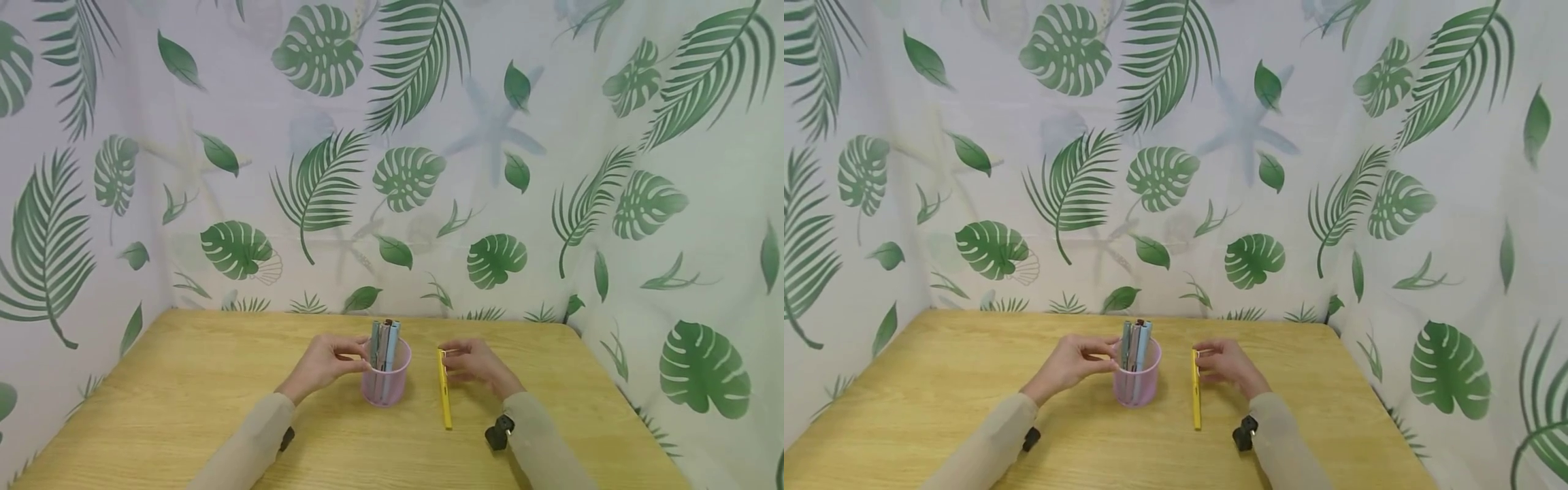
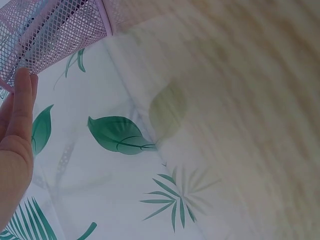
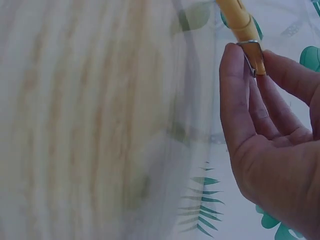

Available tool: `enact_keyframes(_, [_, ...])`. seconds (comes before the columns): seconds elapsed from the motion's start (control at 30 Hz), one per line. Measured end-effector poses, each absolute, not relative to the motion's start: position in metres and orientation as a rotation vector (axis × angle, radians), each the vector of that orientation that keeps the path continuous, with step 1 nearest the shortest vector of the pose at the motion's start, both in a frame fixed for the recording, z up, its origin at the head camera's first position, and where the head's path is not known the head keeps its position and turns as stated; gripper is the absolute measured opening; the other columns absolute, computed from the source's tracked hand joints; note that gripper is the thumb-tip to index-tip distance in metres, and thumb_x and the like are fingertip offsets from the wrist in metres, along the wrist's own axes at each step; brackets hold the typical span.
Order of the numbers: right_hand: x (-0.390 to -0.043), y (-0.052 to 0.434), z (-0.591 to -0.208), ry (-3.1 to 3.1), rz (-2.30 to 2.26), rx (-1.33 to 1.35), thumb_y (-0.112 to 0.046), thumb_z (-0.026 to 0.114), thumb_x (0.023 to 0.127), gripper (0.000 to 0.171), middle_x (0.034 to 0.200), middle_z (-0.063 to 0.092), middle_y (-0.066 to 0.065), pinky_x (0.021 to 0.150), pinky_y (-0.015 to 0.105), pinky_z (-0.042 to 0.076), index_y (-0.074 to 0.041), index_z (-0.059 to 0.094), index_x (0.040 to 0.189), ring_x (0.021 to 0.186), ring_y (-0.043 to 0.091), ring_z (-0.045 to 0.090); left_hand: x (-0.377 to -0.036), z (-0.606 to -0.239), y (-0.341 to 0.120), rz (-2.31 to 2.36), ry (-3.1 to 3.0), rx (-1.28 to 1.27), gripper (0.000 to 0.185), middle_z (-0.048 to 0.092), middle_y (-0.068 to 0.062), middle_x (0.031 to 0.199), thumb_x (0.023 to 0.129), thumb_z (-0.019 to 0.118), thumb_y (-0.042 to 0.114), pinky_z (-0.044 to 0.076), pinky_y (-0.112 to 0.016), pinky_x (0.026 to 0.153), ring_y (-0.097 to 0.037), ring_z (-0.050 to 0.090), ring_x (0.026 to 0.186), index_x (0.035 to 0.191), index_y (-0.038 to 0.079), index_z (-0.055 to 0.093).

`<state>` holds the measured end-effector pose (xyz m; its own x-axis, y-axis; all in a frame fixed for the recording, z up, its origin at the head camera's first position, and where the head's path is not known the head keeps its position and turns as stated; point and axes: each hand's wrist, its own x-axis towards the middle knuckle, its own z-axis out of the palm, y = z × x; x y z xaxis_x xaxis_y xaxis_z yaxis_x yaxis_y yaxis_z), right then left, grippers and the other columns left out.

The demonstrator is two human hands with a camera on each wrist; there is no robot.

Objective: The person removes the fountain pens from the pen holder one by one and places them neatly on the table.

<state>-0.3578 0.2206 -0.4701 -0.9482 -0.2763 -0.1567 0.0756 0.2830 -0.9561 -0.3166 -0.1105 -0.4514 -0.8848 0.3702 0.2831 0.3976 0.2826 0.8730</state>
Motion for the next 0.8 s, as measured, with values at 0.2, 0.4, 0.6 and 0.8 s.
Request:
enact_keyframes(0.2, [-0.362, 0.219, -0.475, 2.249, -1.672, -0.153, -0.004, 0.063, 0.093, 0.041, 0.118, 0.063, 0.018, 0.082, 0.035, 0.06, 0.007, 0.054, 0.132, 0.086, 0.013, 0.067, -0.311, -0.449, -0.109, -1.693, -2.524, -0.715, 0.008, 0.061, -0.015, 0.134, 0.082, 0.078, 0.01, 0.059, -0.027, 0.082, -0.031, 0.065, 0.115, 0.089, 0.007, 0.076])
enact_keyframes(0.4, [-0.366, 0.217, -0.479, 2.253, -1.643, -0.125, -0.003, 0.064, 0.092, 0.041, 0.122, 0.062, 0.019, 0.083, 0.036, 0.06, 0.006, 0.056, 0.131, 0.089, 0.016, 0.068, -0.297, -0.43, -0.108, -1.683, -2.538, -0.724, 0.01, 0.06, -0.019, 0.133, 0.084, 0.077, 0.007, 0.059, -0.027, 0.083, -0.033, 0.066, 0.113, 0.091, 0.0, 0.075])
enact_keyframes(0.6, [-0.369, 0.215, -0.48, 2.295, -1.563, -0.119, -0.005, 0.063, 0.093, 0.04, 0.122, 0.065, 0.018, 0.081, 0.037, 0.06, 0.006, 0.057, 0.131, 0.089, 0.017, 0.069, -0.304, -0.438, -0.11, -1.683, -2.521, -0.737, 0.011, 0.062, -0.016, 0.132, 0.082, 0.078, 0.01, 0.058, -0.027, 0.083, -0.031, 0.063, 0.118, 0.09, 0.004, 0.075])
enact_keyframes(0.8, [-0.367, 0.212, -0.477, 2.301, -1.552, -0.131, -0.003, 0.064, 0.092, 0.042, 0.12, 0.065, 0.023, 0.079, 0.037, 0.061, 0.01, 0.055, 0.13, 0.085, 0.017, 0.07, -0.317, -0.451, -0.112, -1.668, -2.517, -0.761, 0.011, 0.065, -0.009, 0.13, 0.08, 0.081, 0.019, 0.059, -0.025, 0.082, -0.027, 0.063, 0.12, 0.088, 0.012, 0.077])
